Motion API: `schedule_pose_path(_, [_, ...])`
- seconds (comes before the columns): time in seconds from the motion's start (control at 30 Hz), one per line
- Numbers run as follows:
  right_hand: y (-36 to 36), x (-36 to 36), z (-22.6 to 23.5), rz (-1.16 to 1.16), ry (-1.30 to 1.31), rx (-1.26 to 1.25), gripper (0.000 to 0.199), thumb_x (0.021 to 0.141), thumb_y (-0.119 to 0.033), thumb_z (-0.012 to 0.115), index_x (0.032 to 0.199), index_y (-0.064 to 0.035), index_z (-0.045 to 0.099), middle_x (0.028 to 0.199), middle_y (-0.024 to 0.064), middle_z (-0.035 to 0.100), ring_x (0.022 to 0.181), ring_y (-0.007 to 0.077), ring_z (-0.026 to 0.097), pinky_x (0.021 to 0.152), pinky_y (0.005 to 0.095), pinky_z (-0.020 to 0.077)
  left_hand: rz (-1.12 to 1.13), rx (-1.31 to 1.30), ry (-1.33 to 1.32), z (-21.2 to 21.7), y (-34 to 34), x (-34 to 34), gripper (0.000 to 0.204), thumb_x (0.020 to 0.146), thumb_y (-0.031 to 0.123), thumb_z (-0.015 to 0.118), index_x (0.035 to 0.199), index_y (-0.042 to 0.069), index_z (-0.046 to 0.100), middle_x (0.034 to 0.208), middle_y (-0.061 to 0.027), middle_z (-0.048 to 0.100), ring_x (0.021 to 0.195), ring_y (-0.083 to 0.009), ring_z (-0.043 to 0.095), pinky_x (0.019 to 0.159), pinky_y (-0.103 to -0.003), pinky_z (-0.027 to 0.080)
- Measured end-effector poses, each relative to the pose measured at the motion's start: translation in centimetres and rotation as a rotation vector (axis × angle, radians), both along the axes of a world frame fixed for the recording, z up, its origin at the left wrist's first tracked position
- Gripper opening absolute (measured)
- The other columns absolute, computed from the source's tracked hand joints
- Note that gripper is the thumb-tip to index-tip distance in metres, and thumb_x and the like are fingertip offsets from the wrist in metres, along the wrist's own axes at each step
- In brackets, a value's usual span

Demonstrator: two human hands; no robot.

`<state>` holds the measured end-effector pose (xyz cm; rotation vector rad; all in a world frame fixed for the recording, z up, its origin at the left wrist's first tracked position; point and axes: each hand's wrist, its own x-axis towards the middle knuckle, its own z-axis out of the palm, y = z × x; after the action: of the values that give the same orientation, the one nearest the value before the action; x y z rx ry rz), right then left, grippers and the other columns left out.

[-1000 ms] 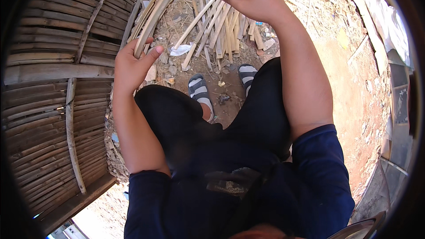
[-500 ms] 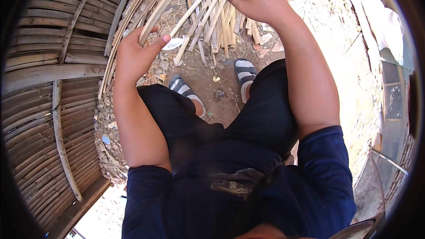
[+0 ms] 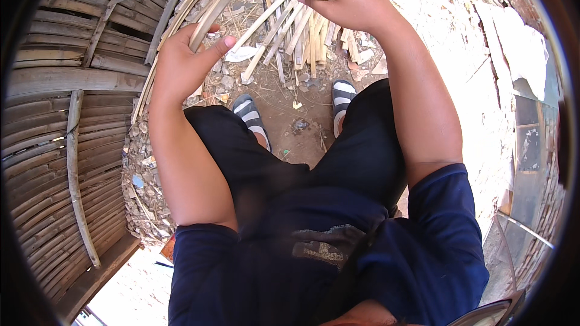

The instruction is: The person sits on the ground and uses a machete to shave a long strip of wood. They hold the wood strip with their left hand and feet while scraping the blade along its length to smooth it, with wood shavings accumulating on the dirt floor.

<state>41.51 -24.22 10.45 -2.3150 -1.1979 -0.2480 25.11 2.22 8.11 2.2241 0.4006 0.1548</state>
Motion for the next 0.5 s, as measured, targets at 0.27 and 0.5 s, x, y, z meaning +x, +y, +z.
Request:
schedule_pose_path(0.27, [0.5,-0.9,0.5,0.063,0.056,0.03,0.02,0.086,-0.023,0.072,0.092,-0.0041,0.069,0.079,0.025,0.068,0.079,0.0474,0.069,0.069,0.0518,0.0547,-0.028,-0.053,-0.015,-0.1,0.4,-0.4,0.05,0.086,0.04,0.09,0.117,0.003,0.076,0.072,0.0068,0.053,0.068,-0.006,0.048,0.064,-0.026,0.039])
schedule_pose_path(0.5, [0.5,-0.8,1.5,0.011,-0.027,0.017,0.019,0.087,-0.024,0.071,0.091,-0.0056,0.068,0.078,0.024,0.068,0.078,0.048,0.068,0.069,0.0536,0.0553,-0.046,-0.039,-0.061,-0.1,0.6,0.0,0.055,0.084,0.043,0.09,0.118,0.002,0.075,0.072,0.0047,0.055,0.068,-0.0075,0.051,0.062,-0.027,0.04])
